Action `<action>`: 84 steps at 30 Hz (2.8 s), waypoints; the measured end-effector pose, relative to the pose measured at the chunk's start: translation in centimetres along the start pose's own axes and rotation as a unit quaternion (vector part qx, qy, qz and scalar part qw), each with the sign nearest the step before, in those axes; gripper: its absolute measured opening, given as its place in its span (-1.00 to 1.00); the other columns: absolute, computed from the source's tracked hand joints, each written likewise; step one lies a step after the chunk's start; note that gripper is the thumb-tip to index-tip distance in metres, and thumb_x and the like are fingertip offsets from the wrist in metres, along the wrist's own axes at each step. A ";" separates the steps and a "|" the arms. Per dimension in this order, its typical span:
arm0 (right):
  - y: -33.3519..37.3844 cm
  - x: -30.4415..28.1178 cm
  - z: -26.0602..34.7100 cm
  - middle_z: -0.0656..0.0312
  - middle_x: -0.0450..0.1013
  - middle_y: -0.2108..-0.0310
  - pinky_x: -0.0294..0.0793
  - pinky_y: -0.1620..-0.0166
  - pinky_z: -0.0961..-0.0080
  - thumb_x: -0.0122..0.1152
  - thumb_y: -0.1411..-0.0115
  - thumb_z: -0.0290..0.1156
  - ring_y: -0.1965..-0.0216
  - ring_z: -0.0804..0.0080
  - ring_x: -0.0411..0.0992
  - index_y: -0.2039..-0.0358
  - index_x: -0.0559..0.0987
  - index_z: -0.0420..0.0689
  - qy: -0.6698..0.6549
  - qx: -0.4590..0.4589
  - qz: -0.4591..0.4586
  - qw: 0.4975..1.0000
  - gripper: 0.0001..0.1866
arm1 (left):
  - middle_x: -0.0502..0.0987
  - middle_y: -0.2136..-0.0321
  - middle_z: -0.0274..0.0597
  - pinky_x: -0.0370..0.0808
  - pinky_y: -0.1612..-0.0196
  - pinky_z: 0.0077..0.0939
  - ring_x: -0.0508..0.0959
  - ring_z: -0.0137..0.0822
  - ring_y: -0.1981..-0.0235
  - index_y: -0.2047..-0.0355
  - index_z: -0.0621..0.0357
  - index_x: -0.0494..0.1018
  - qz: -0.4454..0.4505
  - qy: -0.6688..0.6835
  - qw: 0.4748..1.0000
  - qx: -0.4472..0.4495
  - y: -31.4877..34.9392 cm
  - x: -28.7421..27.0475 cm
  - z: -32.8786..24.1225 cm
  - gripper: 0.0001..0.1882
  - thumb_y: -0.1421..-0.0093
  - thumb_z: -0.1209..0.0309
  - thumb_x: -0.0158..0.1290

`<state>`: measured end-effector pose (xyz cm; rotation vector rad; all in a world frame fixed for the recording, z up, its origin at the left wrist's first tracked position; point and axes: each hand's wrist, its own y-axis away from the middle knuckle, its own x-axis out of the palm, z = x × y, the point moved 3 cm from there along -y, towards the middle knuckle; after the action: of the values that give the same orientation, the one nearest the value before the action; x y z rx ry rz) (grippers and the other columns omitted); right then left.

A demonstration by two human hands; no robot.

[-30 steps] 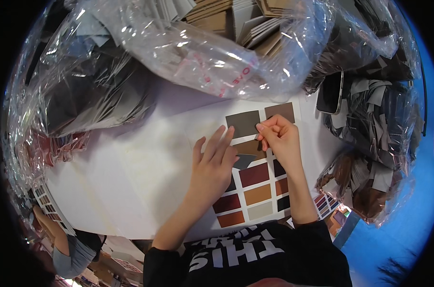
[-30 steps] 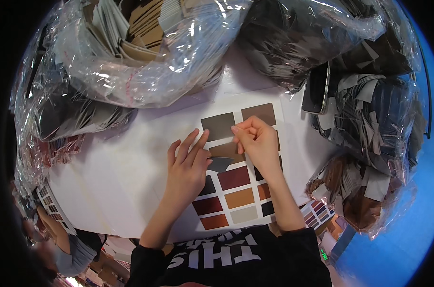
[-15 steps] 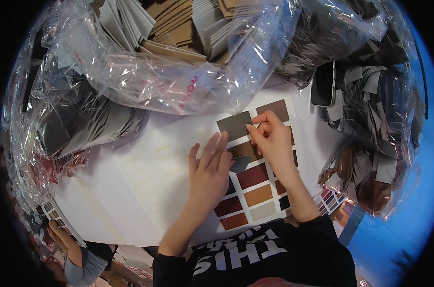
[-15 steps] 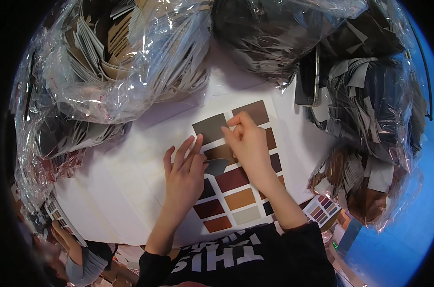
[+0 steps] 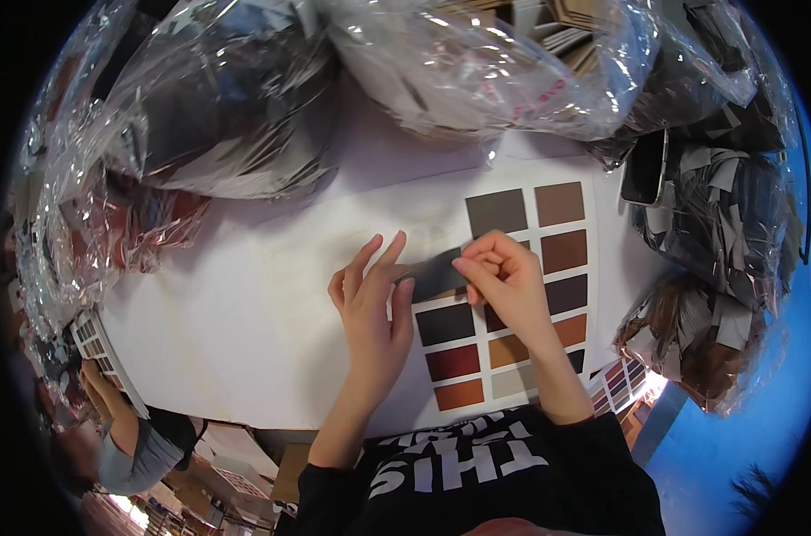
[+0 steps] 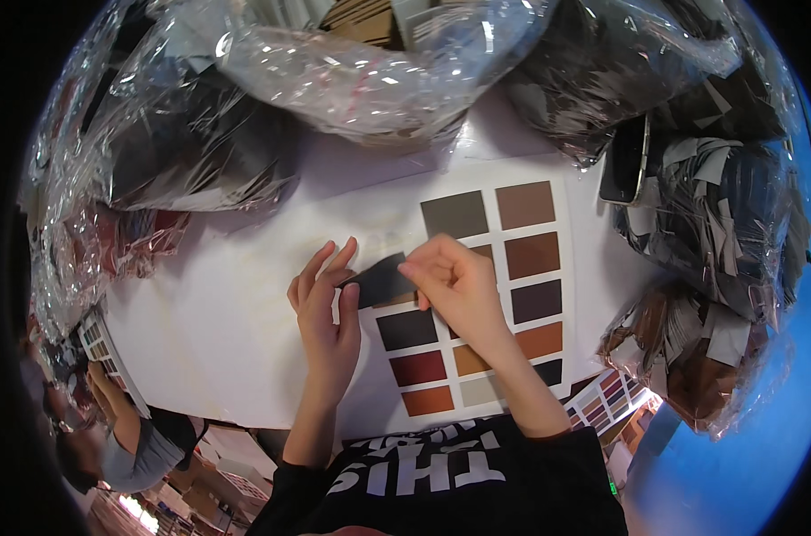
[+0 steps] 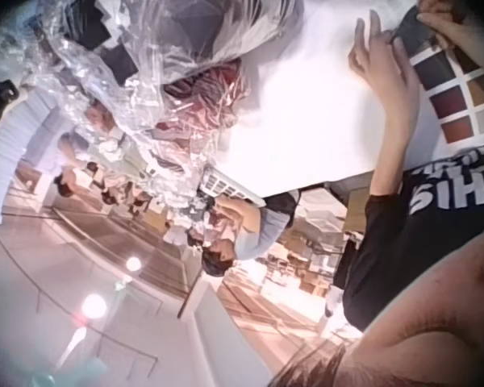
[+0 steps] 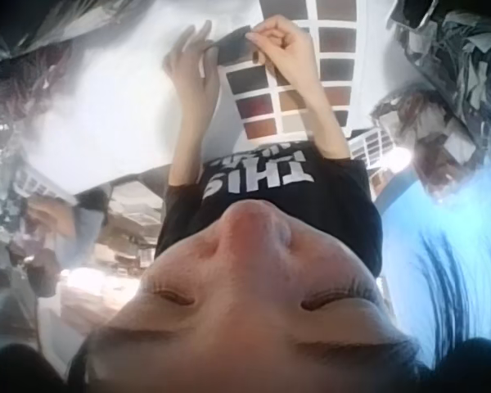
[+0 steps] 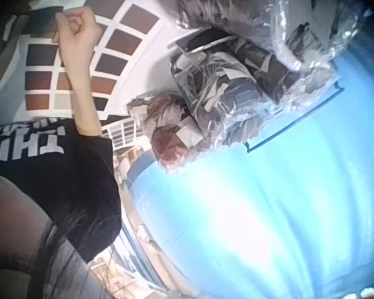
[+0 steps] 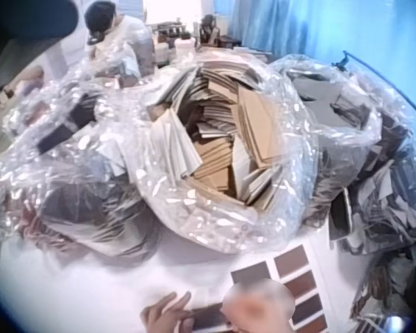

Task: Selecting various colored material samples from plastic bags and placing or matching them on a sample board.

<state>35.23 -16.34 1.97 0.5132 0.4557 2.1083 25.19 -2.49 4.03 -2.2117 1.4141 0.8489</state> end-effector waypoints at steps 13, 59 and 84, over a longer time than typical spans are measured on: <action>-3.6 0.2 -0.6 0.32 0.39 0.70 0.40 0.48 0.69 0.18 -0.21 -0.49 0.72 0.68 0.30 0.42 0.47 -0.30 0.110 -0.020 -0.082 0.990 -0.86 | 0.37 -0.14 -0.33 0.19 -0.14 -0.15 0.30 -0.30 -0.18 0.03 0.07 0.43 0.025 -0.183 0.979 0.082 -0.1 -0.1 2.7 -0.59 -0.07 0.46 0.15; 29.0 -16.0 6.6 0.25 0.38 0.71 0.28 0.62 0.58 0.42 0.03 -0.46 0.72 0.41 0.36 0.57 0.46 -0.13 0.362 -0.401 -0.376 0.753 -0.77 | 0.52 0.41 -0.24 0.48 0.27 -0.30 0.56 -0.22 0.30 0.44 0.05 0.49 -0.180 -0.266 0.702 0.635 -18.8 17.7 -39.0 -0.92 -0.02 0.41 0.02; 28.6 -27.8 16.8 0.11 0.54 0.39 0.45 0.28 0.41 0.28 -0.06 -0.37 0.38 0.29 0.51 0.18 0.52 -0.19 0.440 -0.219 -0.494 0.718 -0.69 | 0.59 0.30 -0.16 0.53 0.20 -0.56 0.60 -0.42 0.25 0.27 0.28 0.37 0.168 0.374 0.839 0.358 -10.4 5.4 -32.9 -0.87 -0.23 0.47 0.04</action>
<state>38.78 -52.69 25.21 -0.9208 0.5422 1.1610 45.64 -21.66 24.90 -1.7327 2.0476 -0.5296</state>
